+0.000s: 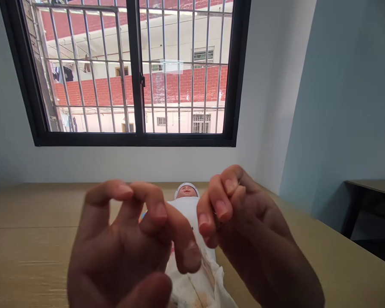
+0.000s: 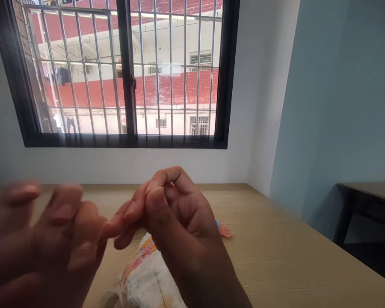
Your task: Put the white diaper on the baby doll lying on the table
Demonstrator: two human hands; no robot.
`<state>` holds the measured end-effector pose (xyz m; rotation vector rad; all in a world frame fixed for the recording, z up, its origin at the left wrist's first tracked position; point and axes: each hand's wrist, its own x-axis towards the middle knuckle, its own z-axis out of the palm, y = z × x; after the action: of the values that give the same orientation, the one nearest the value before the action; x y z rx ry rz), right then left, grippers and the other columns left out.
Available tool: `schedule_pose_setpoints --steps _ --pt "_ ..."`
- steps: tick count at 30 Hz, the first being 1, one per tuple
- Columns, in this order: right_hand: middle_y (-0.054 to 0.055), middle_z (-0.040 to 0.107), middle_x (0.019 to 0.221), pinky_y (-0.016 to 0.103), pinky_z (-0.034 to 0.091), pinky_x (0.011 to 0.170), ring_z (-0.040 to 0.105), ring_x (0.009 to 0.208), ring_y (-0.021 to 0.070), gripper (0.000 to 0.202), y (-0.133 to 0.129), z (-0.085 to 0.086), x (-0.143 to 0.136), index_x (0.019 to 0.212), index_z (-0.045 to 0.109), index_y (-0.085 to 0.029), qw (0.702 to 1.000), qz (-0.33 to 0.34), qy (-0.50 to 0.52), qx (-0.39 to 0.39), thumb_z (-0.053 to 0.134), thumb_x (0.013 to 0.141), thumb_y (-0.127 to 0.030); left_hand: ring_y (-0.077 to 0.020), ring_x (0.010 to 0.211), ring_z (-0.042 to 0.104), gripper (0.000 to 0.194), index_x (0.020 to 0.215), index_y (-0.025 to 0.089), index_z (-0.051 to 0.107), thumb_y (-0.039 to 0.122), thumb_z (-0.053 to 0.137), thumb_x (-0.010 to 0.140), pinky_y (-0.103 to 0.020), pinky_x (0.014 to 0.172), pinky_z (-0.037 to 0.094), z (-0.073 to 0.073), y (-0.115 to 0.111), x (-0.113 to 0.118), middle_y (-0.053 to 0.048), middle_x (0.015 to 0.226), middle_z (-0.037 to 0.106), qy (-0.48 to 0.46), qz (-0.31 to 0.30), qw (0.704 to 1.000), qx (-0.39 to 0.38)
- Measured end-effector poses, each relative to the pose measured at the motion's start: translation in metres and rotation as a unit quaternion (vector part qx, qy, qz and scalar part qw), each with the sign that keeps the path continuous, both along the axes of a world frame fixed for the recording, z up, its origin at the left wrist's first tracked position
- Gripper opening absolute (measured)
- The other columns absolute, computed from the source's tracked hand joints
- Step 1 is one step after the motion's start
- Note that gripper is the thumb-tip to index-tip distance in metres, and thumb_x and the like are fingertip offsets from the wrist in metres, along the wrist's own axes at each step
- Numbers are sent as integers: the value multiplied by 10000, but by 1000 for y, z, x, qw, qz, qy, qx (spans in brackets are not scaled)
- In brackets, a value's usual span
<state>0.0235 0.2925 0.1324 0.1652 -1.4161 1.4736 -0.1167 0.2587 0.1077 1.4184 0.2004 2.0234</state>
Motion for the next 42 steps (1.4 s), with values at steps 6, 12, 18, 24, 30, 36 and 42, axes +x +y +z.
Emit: schedule_pose_setpoints --steps 6,12,18,24,30,36,42 --pt "-42 625 809 225 596 833 678 783 59 165 3 -5 -12 905 592 -218 998 -3 49 32 542 1049 -283 -178 756 743 280 988 223 722 202 848 739 -246 689 676 10 7 -2 1 878 708 -97 -123 985 -77" --pt "-54 658 814 220 618 825 706 802 64 115 -5 -8 -20 920 627 -212 962 -227 90 119 585 1017 -170 -149 796 748 459 985 300 654 -23 804 695 -293 767 677 13 4 13 91 946 711 -66 189 980 6" --pt "-60 644 793 265 644 840 722 759 74 122 -6 -3 -15 898 618 -217 955 -256 85 122 599 1007 -168 -158 708 723 407 900 279 695 -38 809 673 -316 648 645 11 18 12 84 820 773 49 260 959 104" --pt "-77 587 756 131 567 613 686 632 31 153 4 0 -3 889 547 -212 959 -265 56 83 564 1040 -237 -107 642 693 548 1056 327 634 -69 757 698 -217 586 610 13 12 -6 77 866 684 137 127 980 66" --pt "-73 585 739 123 544 587 639 601 22 163 5 -3 -4 887 554 -222 963 -245 22 106 564 1042 -271 -102 761 734 365 1075 254 657 179 869 788 -122 668 635 16 10 -19 50 920 656 37 -82 996 25" --pt "-67 609 781 193 623 728 717 728 63 114 -4 -5 -9 907 598 -238 945 -292 42 142 593 1017 -209 -188 943 733 360 1065 265 595 37 728 820 -330 922 633 15 11 -10 43 1028 684 45 189 978 72" --pt "-68 629 774 198 630 736 733 699 66 117 -4 -2 -11 901 602 -220 939 -304 69 146 603 1003 -163 -175 819 716 375 1078 265 609 3 681 819 -347 743 639 8 17 0 28 973 682 104 239 959 107"
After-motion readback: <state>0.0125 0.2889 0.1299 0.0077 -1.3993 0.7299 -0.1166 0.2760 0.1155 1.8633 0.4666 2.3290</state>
